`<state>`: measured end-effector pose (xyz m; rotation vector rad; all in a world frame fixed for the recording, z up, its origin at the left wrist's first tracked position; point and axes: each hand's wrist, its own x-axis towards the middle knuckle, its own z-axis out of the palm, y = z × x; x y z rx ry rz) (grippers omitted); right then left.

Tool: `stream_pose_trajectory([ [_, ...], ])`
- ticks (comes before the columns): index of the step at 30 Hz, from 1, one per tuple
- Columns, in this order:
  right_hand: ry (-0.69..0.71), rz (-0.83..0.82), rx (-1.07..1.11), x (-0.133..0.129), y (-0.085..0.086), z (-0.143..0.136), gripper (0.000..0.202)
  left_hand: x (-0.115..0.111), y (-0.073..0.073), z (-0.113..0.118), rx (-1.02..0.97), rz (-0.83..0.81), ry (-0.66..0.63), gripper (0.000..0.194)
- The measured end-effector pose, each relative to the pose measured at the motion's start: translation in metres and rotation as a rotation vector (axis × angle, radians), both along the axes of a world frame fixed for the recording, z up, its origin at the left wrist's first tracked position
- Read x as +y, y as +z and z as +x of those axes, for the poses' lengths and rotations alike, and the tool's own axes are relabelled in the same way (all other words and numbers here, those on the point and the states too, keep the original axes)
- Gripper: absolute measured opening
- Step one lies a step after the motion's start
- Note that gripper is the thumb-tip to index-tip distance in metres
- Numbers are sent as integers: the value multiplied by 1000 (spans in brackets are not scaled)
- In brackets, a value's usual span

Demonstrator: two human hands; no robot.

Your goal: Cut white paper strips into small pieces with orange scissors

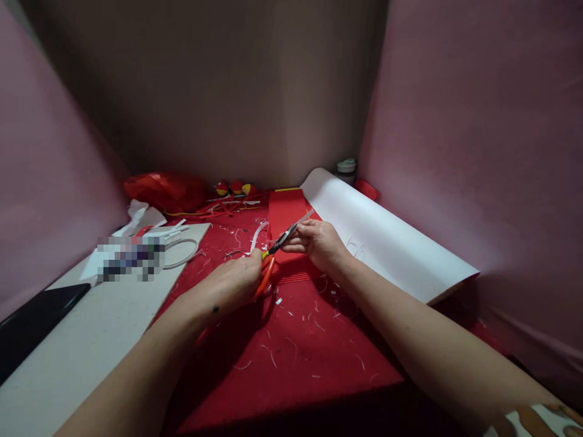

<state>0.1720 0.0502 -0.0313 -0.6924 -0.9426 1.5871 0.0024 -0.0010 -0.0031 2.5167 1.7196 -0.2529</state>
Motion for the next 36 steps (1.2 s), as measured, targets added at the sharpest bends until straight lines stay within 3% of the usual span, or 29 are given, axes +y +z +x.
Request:
stream_pose_trajectory([
  [14,38,11,24,-3,-3,-5,13,-1,-1,0,10,-11,4,36],
  [25,39,11,44,-3,-6,-6,12,-3,5,1,-16,-18,-33,25],
  [36,53,11,4,-6,-3,-8,13,-3,0,-1,-59,-29,-16,30],
])
